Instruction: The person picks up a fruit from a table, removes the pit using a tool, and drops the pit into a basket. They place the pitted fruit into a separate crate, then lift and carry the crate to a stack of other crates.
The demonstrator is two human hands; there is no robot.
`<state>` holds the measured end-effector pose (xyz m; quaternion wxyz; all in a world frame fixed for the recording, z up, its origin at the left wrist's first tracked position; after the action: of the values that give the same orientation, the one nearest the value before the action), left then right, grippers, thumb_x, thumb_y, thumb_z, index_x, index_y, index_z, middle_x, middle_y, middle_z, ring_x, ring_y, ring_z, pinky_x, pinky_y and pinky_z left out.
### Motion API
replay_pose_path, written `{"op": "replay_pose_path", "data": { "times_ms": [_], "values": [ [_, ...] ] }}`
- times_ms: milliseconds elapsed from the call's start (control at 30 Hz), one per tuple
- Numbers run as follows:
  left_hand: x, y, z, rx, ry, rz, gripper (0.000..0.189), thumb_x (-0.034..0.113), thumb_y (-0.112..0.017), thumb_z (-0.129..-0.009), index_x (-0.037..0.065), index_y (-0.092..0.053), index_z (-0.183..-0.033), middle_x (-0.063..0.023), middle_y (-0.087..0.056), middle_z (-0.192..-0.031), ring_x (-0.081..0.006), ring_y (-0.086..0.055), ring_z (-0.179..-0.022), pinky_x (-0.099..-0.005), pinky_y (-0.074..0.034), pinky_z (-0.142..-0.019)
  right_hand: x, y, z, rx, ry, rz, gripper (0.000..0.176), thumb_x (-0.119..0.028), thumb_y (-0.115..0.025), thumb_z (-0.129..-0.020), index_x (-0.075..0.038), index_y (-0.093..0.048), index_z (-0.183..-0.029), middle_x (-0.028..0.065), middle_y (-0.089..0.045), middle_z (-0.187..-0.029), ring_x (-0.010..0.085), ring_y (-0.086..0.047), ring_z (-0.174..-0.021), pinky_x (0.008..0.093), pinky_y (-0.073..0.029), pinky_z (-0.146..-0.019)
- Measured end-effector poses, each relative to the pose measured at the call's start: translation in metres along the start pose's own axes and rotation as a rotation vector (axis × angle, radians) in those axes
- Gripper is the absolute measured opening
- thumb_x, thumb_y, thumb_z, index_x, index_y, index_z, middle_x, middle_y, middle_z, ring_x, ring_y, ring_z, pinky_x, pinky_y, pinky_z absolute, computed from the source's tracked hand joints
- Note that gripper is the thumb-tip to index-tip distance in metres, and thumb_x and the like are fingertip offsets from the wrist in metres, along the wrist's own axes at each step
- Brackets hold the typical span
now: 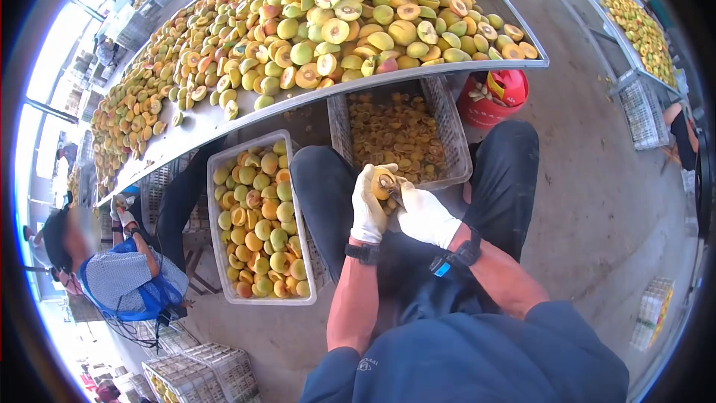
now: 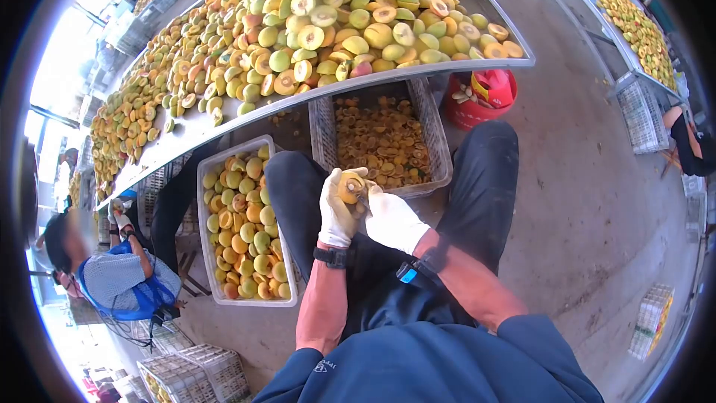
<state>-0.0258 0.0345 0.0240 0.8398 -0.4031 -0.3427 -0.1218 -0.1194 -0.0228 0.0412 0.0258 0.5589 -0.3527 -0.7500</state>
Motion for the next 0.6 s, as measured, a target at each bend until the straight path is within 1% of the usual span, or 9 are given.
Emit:
{"op": "replay_pose_path", "data": {
  "times_ms": [67, 167, 233, 267, 333, 467, 533, 567, 600],
  "values": [
    [-0.001, 0.001, 0.001, 0.018, 0.014, 0.039, 0.053, 0.046, -0.036, -0.100, 0.001, -0.064, -0.105, -0.0095, -0.067, -0.079, -0.0113, -0.051, -0.053, -0.0217, -0.037, -0.046, 0.001, -0.002, 0.001, -0.024, -0.013, -0.043, 0.029, -0.013, -0.045, -0.091, 0.008, -0.053, -0.109, 0.0298, -0.065, -0.090, 0.0445, -0.064, -0.085, 0.0495, -0.051, -0.076],
    [0.003, 0.001, 0.004, 0.021, -0.001, -0.047, 0.053, 0.045, -0.037, -0.100, 0.000, -0.065, -0.102, -0.0100, -0.068, -0.078, -0.0133, -0.054, -0.055, -0.0224, -0.040, -0.048, -0.008, 0.007, 0.003, -0.012, 0.064, 0.006, 0.030, -0.012, -0.044, -0.091, 0.009, -0.053, -0.109, 0.0289, -0.065, -0.087, 0.0432, -0.064, -0.083, 0.0488, -0.051, -0.073],
    [0.004, 0.000, 0.006, 0.016, 0.064, -0.120, 0.054, 0.045, -0.036, -0.099, 0.000, -0.066, -0.098, -0.0101, -0.067, -0.078, -0.0145, -0.055, -0.056, -0.0229, -0.040, -0.047, -0.005, 0.008, 0.006, -0.183, -0.058, 0.012, 0.029, -0.012, -0.041, -0.093, 0.009, -0.054, -0.109, 0.0266, -0.065, -0.085, 0.0412, -0.064, -0.079, 0.0468, -0.051, -0.070],
    [0.003, 0.000, 0.006, 0.015, 0.069, -0.121, 0.054, 0.045, -0.036, -0.099, 0.000, -0.066, -0.098, -0.0101, -0.067, -0.078, -0.0145, -0.055, -0.056, -0.0229, -0.040, -0.047, -0.001, 0.007, 0.009, -0.182, -0.062, 0.010, 0.029, -0.012, -0.041, -0.093, 0.009, -0.054, -0.109, 0.0266, -0.065, -0.085, 0.0412, -0.064, -0.079, 0.0468, -0.051, -0.070],
    [0.001, -0.001, 0.004, 0.042, 0.091, -0.157, 0.054, 0.044, -0.036, -0.099, -0.001, -0.066, -0.094, -0.0088, -0.066, -0.075, -0.0137, -0.054, -0.053, -0.0227, -0.038, -0.044, -0.001, 0.010, 0.011, -0.117, 0.066, 0.176, 0.030, -0.012, -0.038, -0.097, 0.010, -0.056, -0.108, 0.0241, -0.064, -0.083, 0.0388, -0.063, -0.075, 0.0441, -0.051, -0.067],
    [-0.010, 0.006, -0.006, 0.071, 0.119, -0.132, 0.054, 0.043, -0.038, -0.097, -0.002, -0.066, -0.090, -0.0078, -0.064, -0.071, -0.0128, -0.051, -0.050, -0.0221, -0.036, -0.041, 0.011, 0.006, 0.014, -0.094, 0.041, 0.089, 0.030, -0.011, -0.037, -0.098, 0.010, -0.057, -0.107, 0.0232, -0.065, -0.085, 0.0377, -0.063, -0.074, 0.0430, -0.051, -0.067],
    [-0.015, 0.011, -0.009, 0.038, 0.226, -0.140, 0.051, 0.040, -0.041, -0.095, -0.003, -0.066, -0.087, -0.0080, -0.064, -0.068, -0.0136, -0.052, -0.048, -0.0226, -0.039, -0.043, 0.008, 0.003, 0.016, -0.034, 0.278, 0.270, 0.030, -0.010, -0.038, -0.098, 0.011, -0.057, -0.107, 0.0236, -0.065, -0.085, 0.0377, -0.063, -0.075, 0.0431, -0.051, -0.067],
    [-0.016, 0.016, -0.013, 0.037, 0.229, -0.143, 0.051, 0.040, -0.041, -0.095, -0.003, -0.066, -0.087, -0.0080, -0.064, -0.068, -0.0136, -0.052, -0.048, -0.0226, -0.039, -0.043, 0.008, 0.004, 0.017, -0.031, 0.275, 0.268, 0.030, -0.010, -0.038, -0.098, 0.011, -0.057, -0.107, 0.0236, -0.065, -0.085, 0.0377, -0.063, -0.075, 0.0431, -0.051, -0.067],
    [-0.021, 0.019, -0.015, 0.001, 0.301, -0.168, 0.050, 0.039, -0.041, -0.094, -0.003, -0.066, -0.086, -0.0083, -0.064, -0.068, -0.0139, -0.052, -0.048, -0.0228, -0.040, -0.044, 0.013, 0.004, 0.018, -0.083, 0.223, 0.265, 0.030, -0.010, -0.040, -0.096, 0.011, -0.057, -0.108, 0.0240, -0.065, -0.086, 0.0384, -0.063, -0.076, 0.0437, -0.051, -0.068]
  ]
}}
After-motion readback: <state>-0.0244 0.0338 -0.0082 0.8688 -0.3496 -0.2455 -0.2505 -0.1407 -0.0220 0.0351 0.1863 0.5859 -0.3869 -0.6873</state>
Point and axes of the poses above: each hand's wrist, its own z-axis away from the middle knuckle, its own y-axis out of the back of the hand, x = y × z, the point moved 6 cm from there along -z, towards the middle knuckle
